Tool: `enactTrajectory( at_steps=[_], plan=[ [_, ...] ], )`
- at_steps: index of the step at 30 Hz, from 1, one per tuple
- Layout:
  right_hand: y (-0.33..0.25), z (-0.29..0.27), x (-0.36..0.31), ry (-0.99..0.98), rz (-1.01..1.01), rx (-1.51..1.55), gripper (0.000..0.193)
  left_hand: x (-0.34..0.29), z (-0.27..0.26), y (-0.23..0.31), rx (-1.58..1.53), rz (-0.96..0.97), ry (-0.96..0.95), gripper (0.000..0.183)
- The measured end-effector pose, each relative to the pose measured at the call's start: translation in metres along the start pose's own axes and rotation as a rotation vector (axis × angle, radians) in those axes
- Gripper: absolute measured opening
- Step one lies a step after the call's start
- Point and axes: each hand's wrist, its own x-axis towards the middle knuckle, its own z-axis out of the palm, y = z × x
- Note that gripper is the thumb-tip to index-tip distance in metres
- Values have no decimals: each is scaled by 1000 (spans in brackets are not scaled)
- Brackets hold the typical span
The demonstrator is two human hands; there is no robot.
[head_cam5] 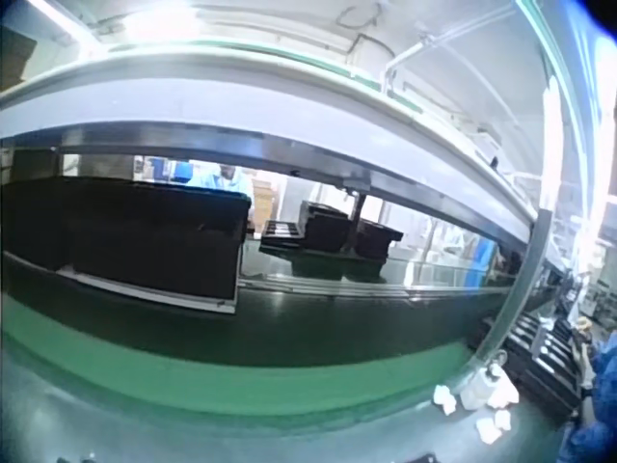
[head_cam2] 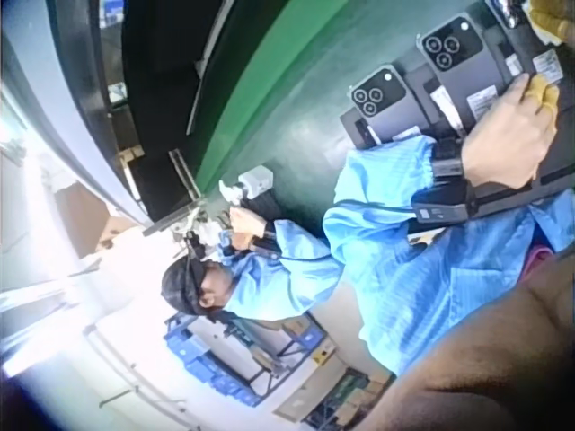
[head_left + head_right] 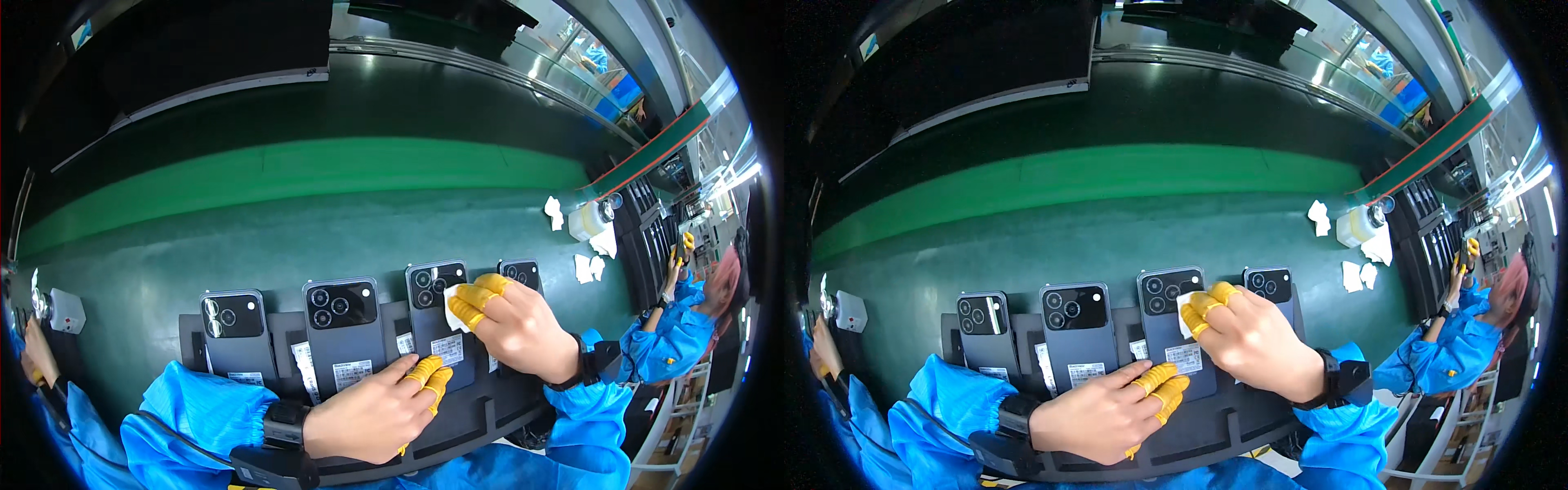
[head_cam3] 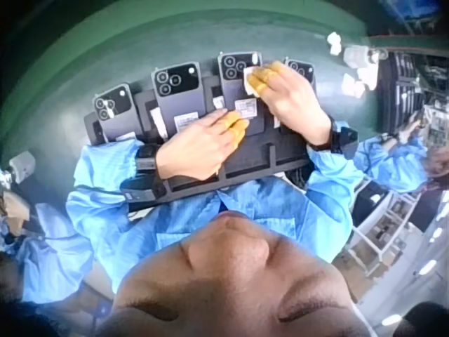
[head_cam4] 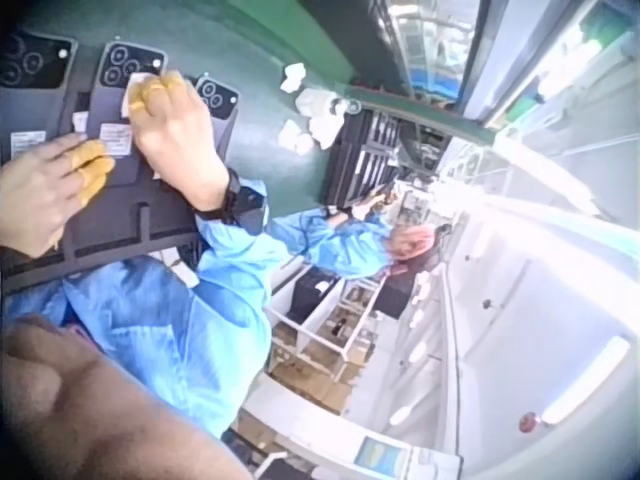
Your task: Cleaning the back and camera lenses of mobile phones on an assembly line using a cloth and liquid cleaner.
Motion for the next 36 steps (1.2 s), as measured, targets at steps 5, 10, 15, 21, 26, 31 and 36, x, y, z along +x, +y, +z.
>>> enactTrajectory(
  at_steps=[5,10,15,21,26,31,36],
  plan=[
    [-1,4,29,149,8,65,35,3,-1,0,2,-2,-32,38],
    [1,18,25,105,-37,39,31,-2,4,-4,-31,-8,14,37],
    [-5,-3,-6,-12,-16,4,31,1,-1,1,9,-6,-34,34],
    [-13,16,25,162,-76,23,30,-1,0,0,-11,-22,-36,33],
    [-17,7,-1,3,-83,20,25,0,-1,1,-30,-17,-20,33],
    [-13,2,13,139,-34,9,32,2,1,2,19,-25,-7,33],
    [-16,18,20,46,-80,-3,42,-2,0,-1,-36,-28,-6,33]
  ],
)
